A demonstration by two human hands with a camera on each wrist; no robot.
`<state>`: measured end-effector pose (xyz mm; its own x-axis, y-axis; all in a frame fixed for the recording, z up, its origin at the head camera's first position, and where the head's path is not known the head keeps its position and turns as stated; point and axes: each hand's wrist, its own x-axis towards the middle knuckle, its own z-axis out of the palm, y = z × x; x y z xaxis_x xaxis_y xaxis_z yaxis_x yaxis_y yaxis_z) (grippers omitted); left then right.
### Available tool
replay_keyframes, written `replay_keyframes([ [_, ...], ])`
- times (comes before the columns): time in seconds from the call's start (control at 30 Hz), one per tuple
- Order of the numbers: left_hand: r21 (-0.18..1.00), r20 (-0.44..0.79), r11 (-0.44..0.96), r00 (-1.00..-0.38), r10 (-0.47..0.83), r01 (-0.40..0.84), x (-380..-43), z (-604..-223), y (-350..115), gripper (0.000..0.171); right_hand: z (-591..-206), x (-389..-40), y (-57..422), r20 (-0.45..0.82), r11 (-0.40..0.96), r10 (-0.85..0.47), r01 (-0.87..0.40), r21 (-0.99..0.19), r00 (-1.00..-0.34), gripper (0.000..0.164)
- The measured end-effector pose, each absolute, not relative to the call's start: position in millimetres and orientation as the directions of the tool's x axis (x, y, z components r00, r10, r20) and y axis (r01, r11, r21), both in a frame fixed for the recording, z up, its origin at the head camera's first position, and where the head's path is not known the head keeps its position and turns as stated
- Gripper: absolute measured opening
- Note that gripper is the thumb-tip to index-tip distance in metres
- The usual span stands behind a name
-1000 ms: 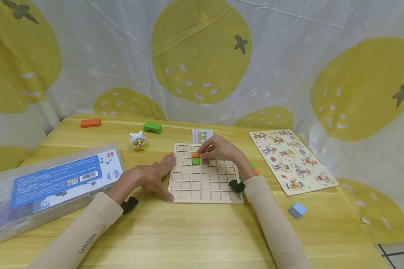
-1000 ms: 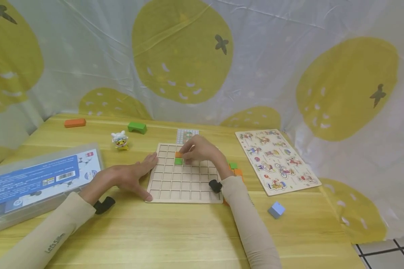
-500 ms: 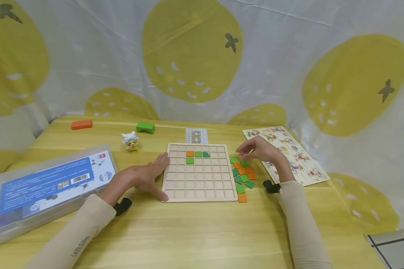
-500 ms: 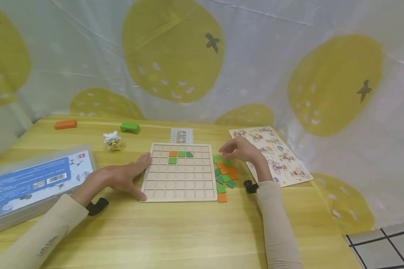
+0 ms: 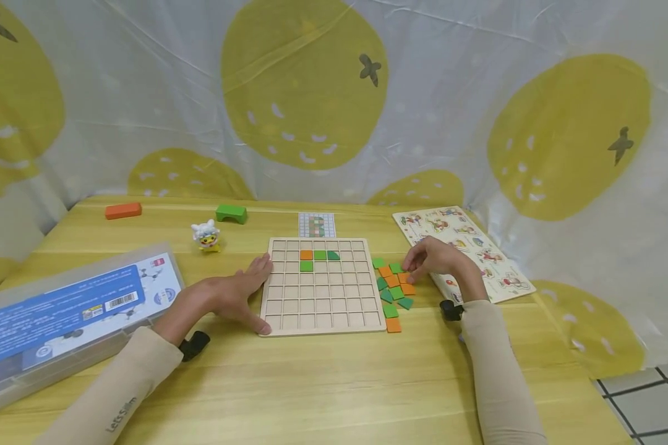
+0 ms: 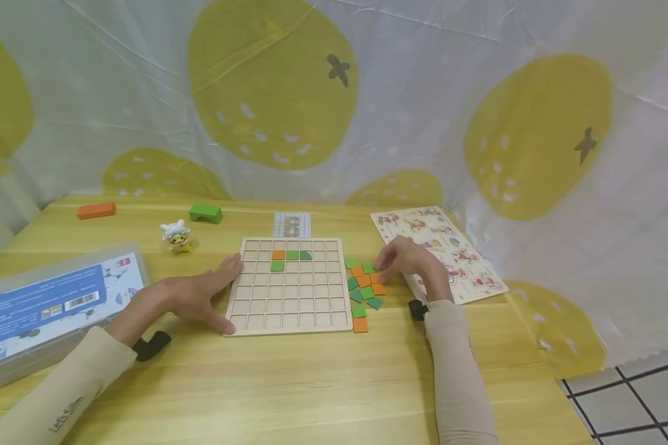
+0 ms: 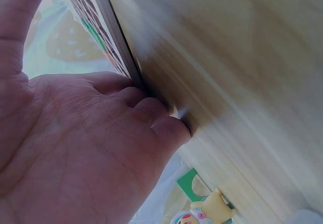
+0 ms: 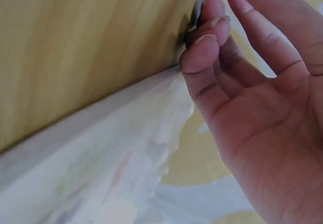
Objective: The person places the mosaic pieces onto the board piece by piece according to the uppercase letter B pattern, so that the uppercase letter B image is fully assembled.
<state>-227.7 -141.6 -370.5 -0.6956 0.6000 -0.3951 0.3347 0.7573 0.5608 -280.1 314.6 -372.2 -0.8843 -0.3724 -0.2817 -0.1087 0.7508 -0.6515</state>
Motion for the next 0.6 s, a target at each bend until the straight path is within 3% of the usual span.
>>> replay_keyframes([
  [0.33, 0.547, -0.407, 0.77, -0.699, 0.587, 0.328, -228.3, -372.3, -141.6, 0.138, -377.7, -274.6, 316.2, -0.246, 0.739, -0.378, -0.131, -0.661, -0.893, 0.018],
  [0.6, 0.535, -0.409, 0.775, -0.699, 0.586, 0.336, -227.4, -371.1, -141.6, 0.137, -375.4, -273.6, 312.6, -0.099, 0.629, -0.426, -0.216, -0.747, -0.899, 0.007],
])
